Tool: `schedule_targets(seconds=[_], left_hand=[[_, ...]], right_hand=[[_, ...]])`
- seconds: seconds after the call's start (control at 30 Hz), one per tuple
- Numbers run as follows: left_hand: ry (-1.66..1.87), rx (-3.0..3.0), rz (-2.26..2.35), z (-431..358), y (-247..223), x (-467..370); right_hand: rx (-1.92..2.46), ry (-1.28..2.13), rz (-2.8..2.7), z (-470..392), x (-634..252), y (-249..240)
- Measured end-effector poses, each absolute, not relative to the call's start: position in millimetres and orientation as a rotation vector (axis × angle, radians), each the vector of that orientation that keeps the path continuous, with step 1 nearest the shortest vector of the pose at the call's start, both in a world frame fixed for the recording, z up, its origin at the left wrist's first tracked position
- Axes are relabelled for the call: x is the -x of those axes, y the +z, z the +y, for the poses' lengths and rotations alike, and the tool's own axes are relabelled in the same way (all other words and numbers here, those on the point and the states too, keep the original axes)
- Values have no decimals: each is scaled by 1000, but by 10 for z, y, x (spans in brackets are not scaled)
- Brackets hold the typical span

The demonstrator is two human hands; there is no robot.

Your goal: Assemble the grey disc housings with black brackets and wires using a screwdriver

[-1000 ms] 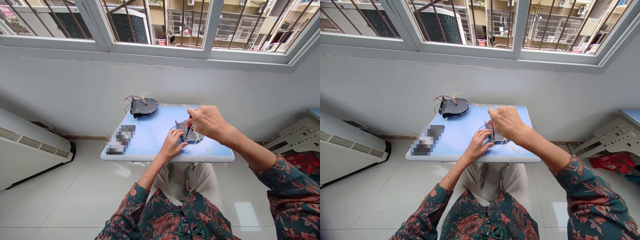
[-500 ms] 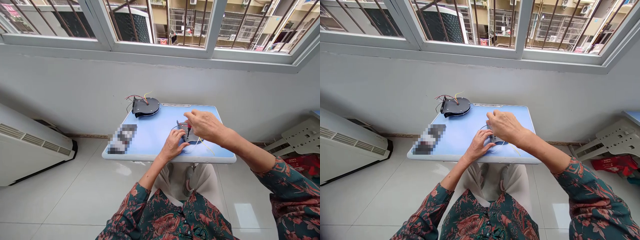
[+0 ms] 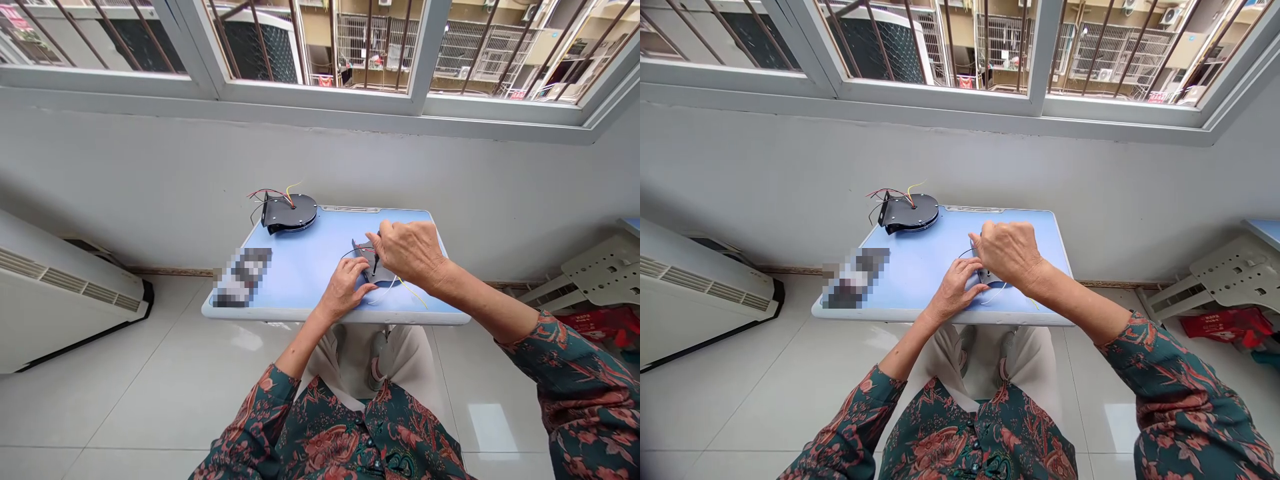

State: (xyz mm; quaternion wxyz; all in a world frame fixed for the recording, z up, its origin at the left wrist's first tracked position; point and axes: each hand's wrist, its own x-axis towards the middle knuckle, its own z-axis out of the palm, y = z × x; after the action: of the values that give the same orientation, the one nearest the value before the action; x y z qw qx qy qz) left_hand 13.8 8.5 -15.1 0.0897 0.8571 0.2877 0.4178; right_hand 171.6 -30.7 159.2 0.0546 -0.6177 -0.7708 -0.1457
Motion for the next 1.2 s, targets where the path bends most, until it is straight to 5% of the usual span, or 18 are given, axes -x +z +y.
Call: schedule_targets(seconds=[0.33, 0.63, 0.93, 1.2], left_hand=[[1241, -2557, 851, 72, -135, -136], [1256, -2547, 838, 109, -191, -138], [1223, -2525, 836, 86, -151, -133], [1267, -2531, 801, 108, -173, -137]], right_hand=[[1090, 270, -2436, -188, -2048, 1615], [1792, -393, -2235, -269, -1757, 1461], [1575, -88, -2546, -279, -1930, 1706], [1949, -460, -2284, -215, -1767, 1544]])
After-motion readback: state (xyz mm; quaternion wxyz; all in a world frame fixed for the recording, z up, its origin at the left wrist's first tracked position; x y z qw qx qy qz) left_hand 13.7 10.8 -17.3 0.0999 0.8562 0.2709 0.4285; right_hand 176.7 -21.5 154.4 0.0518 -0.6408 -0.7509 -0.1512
